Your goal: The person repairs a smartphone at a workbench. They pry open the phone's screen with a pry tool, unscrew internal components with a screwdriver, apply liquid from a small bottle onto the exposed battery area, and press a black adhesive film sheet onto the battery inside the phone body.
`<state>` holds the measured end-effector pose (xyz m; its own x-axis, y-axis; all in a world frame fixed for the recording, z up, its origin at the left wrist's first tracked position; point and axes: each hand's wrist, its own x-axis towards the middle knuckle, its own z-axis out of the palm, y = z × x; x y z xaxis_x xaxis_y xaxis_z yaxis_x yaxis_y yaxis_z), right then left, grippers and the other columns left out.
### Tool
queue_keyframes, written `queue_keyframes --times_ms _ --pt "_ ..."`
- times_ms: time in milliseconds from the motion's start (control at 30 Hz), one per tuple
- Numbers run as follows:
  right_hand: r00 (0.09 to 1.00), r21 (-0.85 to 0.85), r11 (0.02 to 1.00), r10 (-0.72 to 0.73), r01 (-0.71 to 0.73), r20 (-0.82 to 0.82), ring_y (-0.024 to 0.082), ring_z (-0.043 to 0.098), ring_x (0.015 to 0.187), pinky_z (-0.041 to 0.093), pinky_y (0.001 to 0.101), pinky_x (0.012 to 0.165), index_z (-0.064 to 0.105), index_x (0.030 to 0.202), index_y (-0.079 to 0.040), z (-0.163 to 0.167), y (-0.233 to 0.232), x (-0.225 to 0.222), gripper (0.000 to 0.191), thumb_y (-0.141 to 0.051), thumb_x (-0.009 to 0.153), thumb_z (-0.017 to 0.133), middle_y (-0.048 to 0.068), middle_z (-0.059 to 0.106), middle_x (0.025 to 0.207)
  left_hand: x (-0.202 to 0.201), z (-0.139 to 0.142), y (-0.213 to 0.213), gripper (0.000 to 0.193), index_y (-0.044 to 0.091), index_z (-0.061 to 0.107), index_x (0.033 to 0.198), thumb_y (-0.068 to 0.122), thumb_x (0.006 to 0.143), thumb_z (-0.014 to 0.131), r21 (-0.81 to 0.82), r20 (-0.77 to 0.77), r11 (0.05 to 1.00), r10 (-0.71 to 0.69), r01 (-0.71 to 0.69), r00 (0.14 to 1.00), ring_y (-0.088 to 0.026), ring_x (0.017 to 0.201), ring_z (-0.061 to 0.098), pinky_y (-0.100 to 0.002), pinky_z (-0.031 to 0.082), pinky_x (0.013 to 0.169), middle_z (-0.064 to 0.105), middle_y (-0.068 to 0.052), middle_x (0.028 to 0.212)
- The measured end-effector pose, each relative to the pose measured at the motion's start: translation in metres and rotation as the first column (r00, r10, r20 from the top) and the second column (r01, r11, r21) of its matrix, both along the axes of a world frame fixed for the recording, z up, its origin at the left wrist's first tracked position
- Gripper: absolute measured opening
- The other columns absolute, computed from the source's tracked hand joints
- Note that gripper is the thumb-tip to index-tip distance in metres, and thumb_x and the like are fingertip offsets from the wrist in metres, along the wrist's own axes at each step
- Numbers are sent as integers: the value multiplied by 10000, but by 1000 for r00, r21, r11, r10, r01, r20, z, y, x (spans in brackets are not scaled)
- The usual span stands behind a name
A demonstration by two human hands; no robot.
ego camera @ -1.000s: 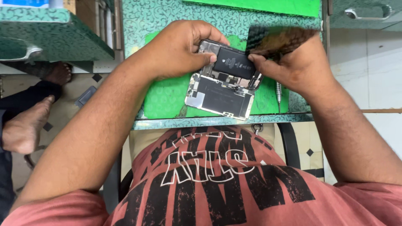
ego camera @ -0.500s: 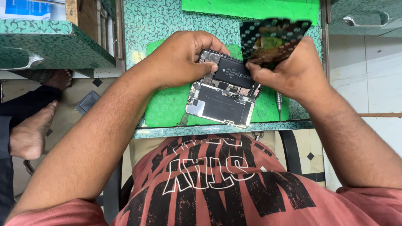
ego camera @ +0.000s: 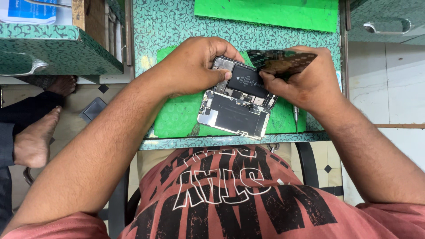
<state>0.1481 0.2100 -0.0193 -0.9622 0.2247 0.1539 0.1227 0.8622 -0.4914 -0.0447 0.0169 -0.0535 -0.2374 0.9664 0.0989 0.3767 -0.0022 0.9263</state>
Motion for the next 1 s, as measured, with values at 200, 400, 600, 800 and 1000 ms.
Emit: queue_keyframes --times_ms 200,400,600,800,1000 --pt "1000 -16 1000 5 -5 -9 172 724 739 551 314 647 769 981 -68 -6 2 2 193 -172 850 866 70 730 870 0 0 -1 283 85 720 1160 54 880 746 -39 25 999 14 -13 1000 -96 888 716 -269 578 781 764 -32 1012" --pt "998 -33 998 55 -55 2 189 670 668 508 320 609 784 925 -64 -3 -1 -2 125 -116 839 857 78 720 804 -5 -1 2 321 96 728 1156 95 843 799 101 -149 994 -16 31 989 -224 1006 718 -361 549 893 750 -88 1057" --pt "1000 -61 998 -10 11 11 190 664 663 505 301 626 765 968 -15 14 -26 -10 124 -79 878 821 104 718 819 -8 7 -4 365 120 720 1176 129 827 829 147 -115 987 -42 59 992 -234 1155 704 -356 572 952 739 -89 1171" --pt "992 -110 993 49 -36 116 152 697 741 543 284 722 778 1057 -20 -4 -24 -21 207 -169 914 758 83 758 869 -7 10 -7 365 128 737 1193 131 839 825 148 -88 987 -54 67 995 -219 1167 705 -346 555 1000 747 -79 1189" --pt "818 -305 894 -109 329 565 223 785 750 617 343 722 770 1114 59 -29 -4 -31 471 -386 1024 643 175 803 933 -10 4 -9 369 136 745 1201 127 835 786 91 -28 992 -82 84 996 -174 1096 754 -327 579 969 795 -48 1163"
